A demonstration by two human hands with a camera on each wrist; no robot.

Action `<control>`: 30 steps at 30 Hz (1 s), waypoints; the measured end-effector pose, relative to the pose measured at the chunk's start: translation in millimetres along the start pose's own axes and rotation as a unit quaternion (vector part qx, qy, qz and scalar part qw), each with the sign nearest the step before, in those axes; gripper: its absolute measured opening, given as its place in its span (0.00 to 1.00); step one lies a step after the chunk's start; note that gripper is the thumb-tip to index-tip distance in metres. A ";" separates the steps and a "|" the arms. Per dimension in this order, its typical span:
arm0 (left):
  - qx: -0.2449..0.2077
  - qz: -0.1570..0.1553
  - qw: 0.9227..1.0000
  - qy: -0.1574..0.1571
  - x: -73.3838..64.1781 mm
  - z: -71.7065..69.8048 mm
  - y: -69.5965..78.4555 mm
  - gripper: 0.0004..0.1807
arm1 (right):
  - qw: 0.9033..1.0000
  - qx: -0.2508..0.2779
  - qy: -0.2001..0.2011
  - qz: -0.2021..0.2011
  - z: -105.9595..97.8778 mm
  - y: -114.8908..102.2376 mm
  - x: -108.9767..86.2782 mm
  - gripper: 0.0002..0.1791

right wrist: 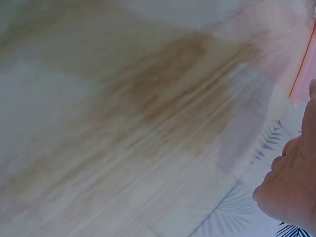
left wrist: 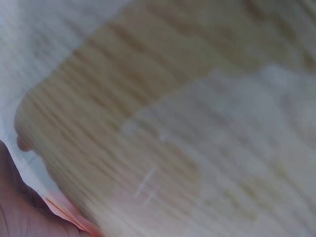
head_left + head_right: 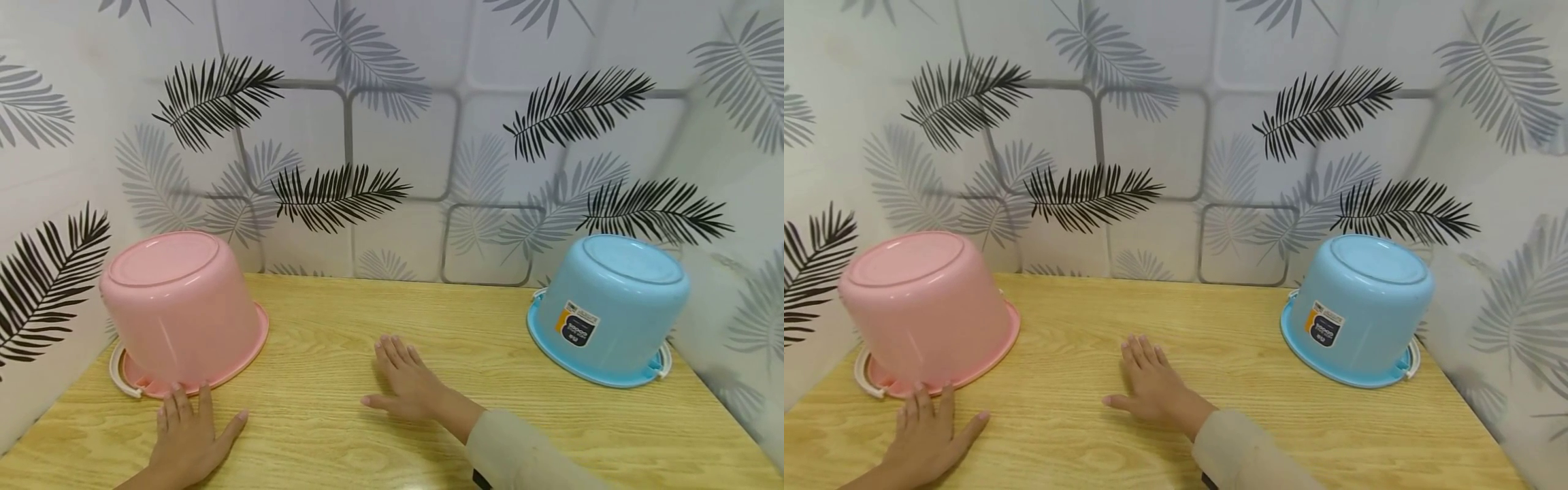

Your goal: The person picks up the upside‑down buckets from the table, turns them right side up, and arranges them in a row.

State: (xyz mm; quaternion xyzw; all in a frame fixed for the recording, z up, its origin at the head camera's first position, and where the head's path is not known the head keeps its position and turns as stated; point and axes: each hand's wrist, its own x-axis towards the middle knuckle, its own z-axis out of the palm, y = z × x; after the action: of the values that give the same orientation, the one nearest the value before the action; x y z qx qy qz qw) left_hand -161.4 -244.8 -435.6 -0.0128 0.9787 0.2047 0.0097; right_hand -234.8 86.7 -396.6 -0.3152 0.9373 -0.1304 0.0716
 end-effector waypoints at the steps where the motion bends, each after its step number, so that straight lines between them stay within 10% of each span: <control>1: -0.004 0.001 1.000 -0.002 0.0 0.1 -0.2 0.55 | 1.000 0.000 -0.002 -0.001 0.0 -0.1 1.4 0.48; 30: -0.030 0.047 0.998 0.010 -0.7 5.6 8.1 0.54 | 0.999 -0.021 -0.028 -0.005 3.6 -16.5 33.8 0.49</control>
State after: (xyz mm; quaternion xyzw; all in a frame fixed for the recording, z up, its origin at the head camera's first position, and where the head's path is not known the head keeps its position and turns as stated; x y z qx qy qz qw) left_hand -160.8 -235.1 -437.4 0.0313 0.9716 0.2344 -0.0105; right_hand -251.2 52.7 -397.1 -0.3253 0.9358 -0.1019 0.0902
